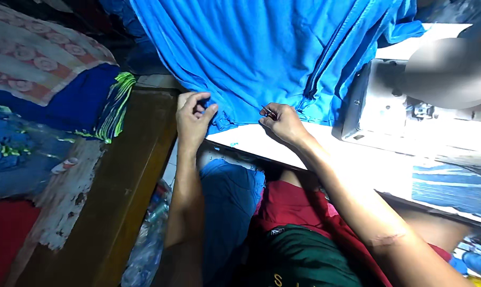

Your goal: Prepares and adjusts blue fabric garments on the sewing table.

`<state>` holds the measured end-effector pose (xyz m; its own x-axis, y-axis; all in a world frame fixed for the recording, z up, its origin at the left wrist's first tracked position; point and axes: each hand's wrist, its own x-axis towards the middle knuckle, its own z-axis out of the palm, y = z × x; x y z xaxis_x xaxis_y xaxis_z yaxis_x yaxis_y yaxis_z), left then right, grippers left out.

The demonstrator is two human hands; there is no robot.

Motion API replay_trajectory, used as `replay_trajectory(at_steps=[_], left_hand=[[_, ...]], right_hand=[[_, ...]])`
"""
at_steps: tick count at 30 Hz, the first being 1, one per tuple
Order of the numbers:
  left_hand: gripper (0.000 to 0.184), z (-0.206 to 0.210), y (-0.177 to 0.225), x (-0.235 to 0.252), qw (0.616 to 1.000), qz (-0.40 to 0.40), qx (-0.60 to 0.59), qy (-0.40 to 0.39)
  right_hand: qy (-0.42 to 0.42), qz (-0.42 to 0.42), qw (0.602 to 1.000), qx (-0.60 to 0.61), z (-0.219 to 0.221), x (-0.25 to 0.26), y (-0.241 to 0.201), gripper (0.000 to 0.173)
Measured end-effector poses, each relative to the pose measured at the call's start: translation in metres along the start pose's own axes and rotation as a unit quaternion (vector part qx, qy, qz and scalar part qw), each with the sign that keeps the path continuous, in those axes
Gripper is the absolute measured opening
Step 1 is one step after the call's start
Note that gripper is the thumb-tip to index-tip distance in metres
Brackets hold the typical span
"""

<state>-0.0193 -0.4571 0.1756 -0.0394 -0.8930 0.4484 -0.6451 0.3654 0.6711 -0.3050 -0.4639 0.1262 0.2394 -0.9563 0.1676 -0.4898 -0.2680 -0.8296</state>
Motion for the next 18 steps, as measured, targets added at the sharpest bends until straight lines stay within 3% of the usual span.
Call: replay_trajectory(at_steps=[3, 4, 7, 8, 13, 18], left_hand=[[0.073, 0.018, 0.004, -0.022, 0.996, -0.011, 0.065, -0.064], [0.076, 0.028, 0.006, -0.033, 0.990, -0.013, 0.099, -0.103], [0.032, 0.043, -0.013, -0.042, 0.983, 0.024, 0.152, -0.097], [0.028, 0.039, -0.021, -0.039, 0.984, 0.031, 0.155, -0.086], [0.027, 0.011, -0.041, -0.018, 0.985, 0.006, 0.161, -0.068], [0.034, -0.001, -0.054, 0.007, 0.972, -0.074, 0.217, -0.050]], right_hand=[[0.006, -0.006, 1.000, -0.024, 0.003, -0.005, 0.000, 0.018], [-0.006, -0.011, 0.999, -0.029, 0.002, -0.008, -0.001, 0.019], [-0.066, -0.037, 0.996, -0.049, -0.010, -0.031, -0.010, 0.020], [-0.076, -0.045, 0.994, -0.064, -0.015, -0.045, -0.014, 0.022], [-0.056, -0.065, 0.986, -0.139, -0.046, -0.115, -0.001, 0.020], [0.062, -0.041, 0.980, -0.183, -0.083, -0.163, 0.019, 0.016]])
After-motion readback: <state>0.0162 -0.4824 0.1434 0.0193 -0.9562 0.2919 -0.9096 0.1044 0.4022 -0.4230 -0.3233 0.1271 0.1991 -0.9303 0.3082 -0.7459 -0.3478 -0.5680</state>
